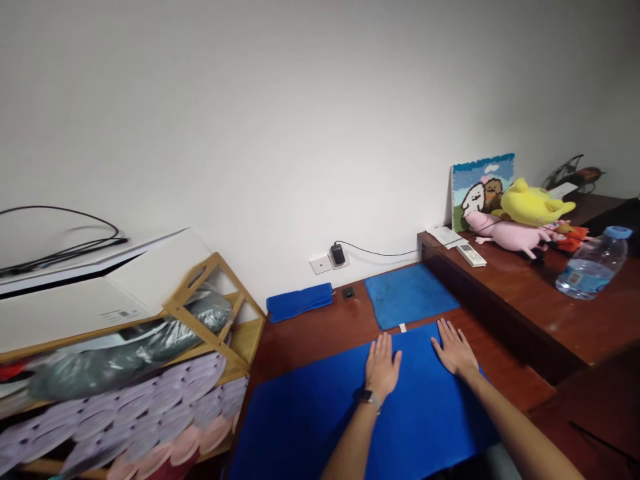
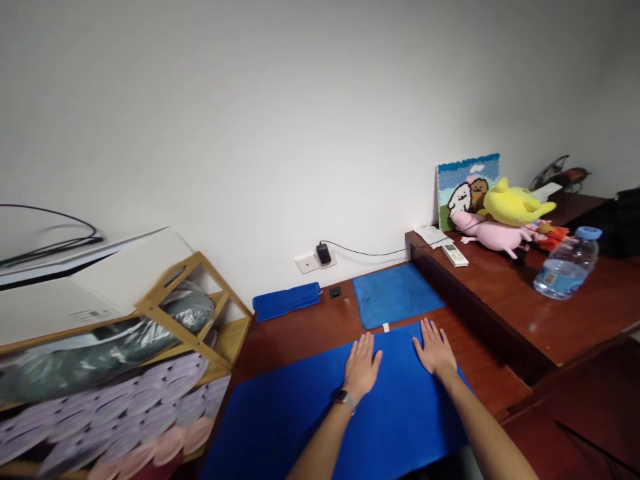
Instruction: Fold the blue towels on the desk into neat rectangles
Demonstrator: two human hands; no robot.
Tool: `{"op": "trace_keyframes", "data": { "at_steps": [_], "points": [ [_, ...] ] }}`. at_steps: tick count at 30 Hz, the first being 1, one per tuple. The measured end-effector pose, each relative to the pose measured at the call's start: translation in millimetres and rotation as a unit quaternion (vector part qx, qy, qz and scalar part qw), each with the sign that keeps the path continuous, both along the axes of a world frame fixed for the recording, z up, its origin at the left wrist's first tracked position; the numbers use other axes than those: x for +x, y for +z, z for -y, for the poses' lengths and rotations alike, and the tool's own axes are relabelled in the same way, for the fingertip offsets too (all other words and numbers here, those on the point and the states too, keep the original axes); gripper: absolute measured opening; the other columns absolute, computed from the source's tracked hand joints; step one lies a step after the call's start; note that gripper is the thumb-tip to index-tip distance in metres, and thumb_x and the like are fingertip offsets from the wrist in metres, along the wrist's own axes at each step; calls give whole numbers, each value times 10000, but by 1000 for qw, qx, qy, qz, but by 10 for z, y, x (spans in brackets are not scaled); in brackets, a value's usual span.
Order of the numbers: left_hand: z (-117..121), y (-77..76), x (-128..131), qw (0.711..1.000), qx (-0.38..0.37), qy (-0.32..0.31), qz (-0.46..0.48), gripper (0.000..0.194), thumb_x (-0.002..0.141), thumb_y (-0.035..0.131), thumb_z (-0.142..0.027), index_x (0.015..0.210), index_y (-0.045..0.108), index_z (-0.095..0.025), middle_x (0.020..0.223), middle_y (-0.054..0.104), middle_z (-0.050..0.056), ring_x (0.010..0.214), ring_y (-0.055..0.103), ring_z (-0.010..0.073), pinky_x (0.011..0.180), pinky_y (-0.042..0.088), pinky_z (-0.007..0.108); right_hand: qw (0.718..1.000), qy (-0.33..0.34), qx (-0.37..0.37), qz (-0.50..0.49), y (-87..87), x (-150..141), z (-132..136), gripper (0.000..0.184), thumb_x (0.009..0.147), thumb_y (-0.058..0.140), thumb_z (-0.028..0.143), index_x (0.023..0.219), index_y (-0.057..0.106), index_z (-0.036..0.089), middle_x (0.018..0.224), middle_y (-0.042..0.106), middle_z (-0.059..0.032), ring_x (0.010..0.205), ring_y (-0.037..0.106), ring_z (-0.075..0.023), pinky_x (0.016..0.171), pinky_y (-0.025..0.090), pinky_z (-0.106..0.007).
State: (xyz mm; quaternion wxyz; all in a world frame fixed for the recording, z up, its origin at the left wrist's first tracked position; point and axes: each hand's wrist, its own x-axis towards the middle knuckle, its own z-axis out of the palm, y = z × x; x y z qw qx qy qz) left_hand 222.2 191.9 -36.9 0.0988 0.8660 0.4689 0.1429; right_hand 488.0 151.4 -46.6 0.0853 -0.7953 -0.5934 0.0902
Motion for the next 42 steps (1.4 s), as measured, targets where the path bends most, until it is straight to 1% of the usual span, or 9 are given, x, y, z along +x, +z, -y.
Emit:
{"op": "trace_keyframes", "data": {
  "at_steps": [2,8,10,12,15,23,30,34,42],
  "points": [
    [-41,29,-658,999,15,33,-31,670,1073,211,-511,1658,272,-190,1685,357,121,1574,300,267,1293,257,515,1000,0,2,1,-8,4,4,805,1020,159,591,1681,166,133,1747,181,-65,1619,94,-226,1312,52,-459],
    [-81,45,-2746,973,33,203,-108,690,1056,256,-518,1609,382,-125,1654,417,150,1553,348,311,1263,297,539,1000,8,3,30,-95,45,12,838,1000,133,588,1671,197,91,1735,218,-80,1613,134,-250,1310,95,-478],
    [-81,19,-3244,965,32,235,-116,691,1042,286,-505,1598,399,-111,1648,424,159,1547,358,318,1251,316,534,999,10,7,38,-122,60,15,842,996,124,588,1668,207,87,1730,229,-86,1611,149,-260,1307,116,-488],
    [-78,-10,-3547,963,29,240,-115,680,1036,291,-483,1599,399,-116,1649,427,146,1548,359,303,1251,323,514,999,11,10,43,-143,73,18,844,992,127,585,1667,213,86,1727,239,-93,1608,158,-271,1303,134,-499],
    [-65,-36,-3678,967,28,229,-108,673,1039,273,-472,1606,389,-129,1659,418,120,1558,341,277,1266,303,484,999,12,5,48,-160,90,21,854,986,127,588,1666,211,79,1727,240,-96,1609,150,-274,1301,147,-502],
    [-68,9,-3549,962,17,254,-103,712,1048,251,-497,1621,334,-83,1692,348,131,1577,296,268,1291,225,453,998,13,-11,63,-144,118,10,870,981,90,592,1666,195,64,1736,200,-105,1610,145,-272,1297,159,-499],
    [-135,19,-3544,957,21,266,-111,696,1041,279,-489,1619,354,-109,1686,367,127,1577,293,290,1284,228,479,998,9,-10,58,-82,72,-37,836,989,122,564,1667,204,82,1736,199,-107,1610,144,-273,1299,140,-505],
    [-150,3,-3600,954,14,274,-118,716,1029,302,-527,1613,372,-119,1690,349,150,1574,292,333,1264,262,523,998,3,-13,57,-33,36,-49,834,996,106,561,1670,183,75,1742,179,-98,1614,122,-272,1300,126,-508],
    [-245,-98,-3779,960,31,246,-131,760,1018,295,-591,1610,381,-123,1676,383,163,1566,310,336,1249,289,514,998,-3,-28,59,30,3,-75,819,1011,102,577,1679,147,104,1748,165,-61,1618,98,-231,1308,88,-469]
  ]
}}
